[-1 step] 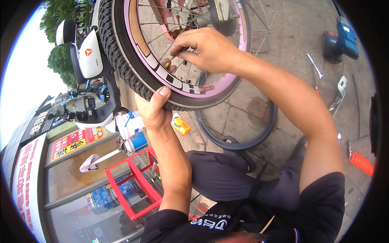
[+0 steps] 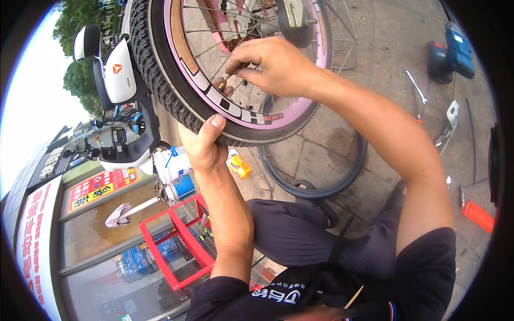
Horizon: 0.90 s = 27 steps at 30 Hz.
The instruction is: The person removes the tire from a bicycle wheel using tire levers, then removes the inner tube. They install a new valve stem into the inner tube and reinsert the tube into the tire, seating the tire back onto the rim.
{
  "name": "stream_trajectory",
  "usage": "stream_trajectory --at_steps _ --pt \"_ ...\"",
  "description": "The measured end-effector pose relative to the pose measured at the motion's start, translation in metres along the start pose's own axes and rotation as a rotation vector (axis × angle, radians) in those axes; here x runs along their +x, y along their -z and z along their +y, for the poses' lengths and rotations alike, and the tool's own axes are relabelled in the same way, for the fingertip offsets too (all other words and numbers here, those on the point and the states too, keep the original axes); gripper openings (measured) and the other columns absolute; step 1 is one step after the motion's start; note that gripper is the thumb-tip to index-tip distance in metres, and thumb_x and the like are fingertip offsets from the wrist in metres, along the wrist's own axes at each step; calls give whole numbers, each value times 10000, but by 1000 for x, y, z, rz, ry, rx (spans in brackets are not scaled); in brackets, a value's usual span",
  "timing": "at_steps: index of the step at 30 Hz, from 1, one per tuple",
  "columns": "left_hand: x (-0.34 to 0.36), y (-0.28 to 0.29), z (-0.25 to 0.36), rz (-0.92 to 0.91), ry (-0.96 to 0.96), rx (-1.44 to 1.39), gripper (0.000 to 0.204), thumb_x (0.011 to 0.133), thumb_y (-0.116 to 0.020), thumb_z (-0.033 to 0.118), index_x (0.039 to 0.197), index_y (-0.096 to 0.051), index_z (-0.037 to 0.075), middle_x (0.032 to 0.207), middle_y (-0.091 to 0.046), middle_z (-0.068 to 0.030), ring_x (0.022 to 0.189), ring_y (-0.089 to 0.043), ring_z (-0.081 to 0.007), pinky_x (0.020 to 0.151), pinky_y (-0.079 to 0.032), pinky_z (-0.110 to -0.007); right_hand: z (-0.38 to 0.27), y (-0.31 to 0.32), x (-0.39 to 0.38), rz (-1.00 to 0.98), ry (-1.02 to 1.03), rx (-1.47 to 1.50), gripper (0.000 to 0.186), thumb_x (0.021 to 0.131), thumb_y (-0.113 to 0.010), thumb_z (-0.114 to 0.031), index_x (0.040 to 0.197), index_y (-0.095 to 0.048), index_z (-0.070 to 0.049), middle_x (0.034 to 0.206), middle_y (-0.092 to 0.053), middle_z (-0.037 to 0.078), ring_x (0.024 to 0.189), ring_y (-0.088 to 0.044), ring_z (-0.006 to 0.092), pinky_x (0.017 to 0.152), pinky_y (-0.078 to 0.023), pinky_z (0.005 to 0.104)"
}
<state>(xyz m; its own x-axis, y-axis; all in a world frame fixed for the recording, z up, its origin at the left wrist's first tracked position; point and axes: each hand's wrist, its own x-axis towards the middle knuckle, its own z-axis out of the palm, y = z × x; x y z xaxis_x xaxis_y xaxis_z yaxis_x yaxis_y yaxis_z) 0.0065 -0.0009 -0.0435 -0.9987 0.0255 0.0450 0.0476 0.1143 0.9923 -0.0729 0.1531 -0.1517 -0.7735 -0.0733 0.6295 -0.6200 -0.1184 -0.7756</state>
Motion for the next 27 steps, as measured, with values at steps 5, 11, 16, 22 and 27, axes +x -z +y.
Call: stream_trajectory --at_steps 5,11,16,22,27 --pt "0 0 1 8 2 -1 737 698 -737 70 1364 -445 -48 1215 -623 -216 1097 -637 -326 980 -506 -428 1 -1 0 10 40 46 128 792 -652 -49 912 -696 -42 898 -700 144 882 -679 335 770 -538 410" --pt "0 1 1 5 6 -1 754 698 -763 82 1369 -442 -42 1217 -622 -214 1102 -635 -324 986 -502 -427 5 -6 -1 48 106 50 111 786 -667 -35 895 -685 -41 865 -679 140 853 -671 342 745 -530 420" --pt "2 0 -2 -1 10 -12 762 698 -774 92 1370 -441 -40 1218 -620 -215 1102 -633 -323 984 -502 -422 9 -7 -2 71 144 36 103 785 -674 -31 887 -683 -48 848 -668 133 842 -668 338 736 -527 417" --pt "0 0 2 5 8 1 786 689 -789 119 1371 -436 -47 1220 -612 -226 1104 -631 -324 980 -505 -415 7 -10 1 70 178 75 93 795 -674 -34 880 -689 -68 858 -658 111 856 -663 324 738 -530 410" --pt "0 0 2 7 12 6 833 674 -812 152 1382 -419 -47 1246 -593 -233 1120 -622 -332 984 -503 -419 1 -13 -2 105 162 32 135 790 -695 -22 914 -698 -74 927 -640 90 869 -664 285 756 -541 378"
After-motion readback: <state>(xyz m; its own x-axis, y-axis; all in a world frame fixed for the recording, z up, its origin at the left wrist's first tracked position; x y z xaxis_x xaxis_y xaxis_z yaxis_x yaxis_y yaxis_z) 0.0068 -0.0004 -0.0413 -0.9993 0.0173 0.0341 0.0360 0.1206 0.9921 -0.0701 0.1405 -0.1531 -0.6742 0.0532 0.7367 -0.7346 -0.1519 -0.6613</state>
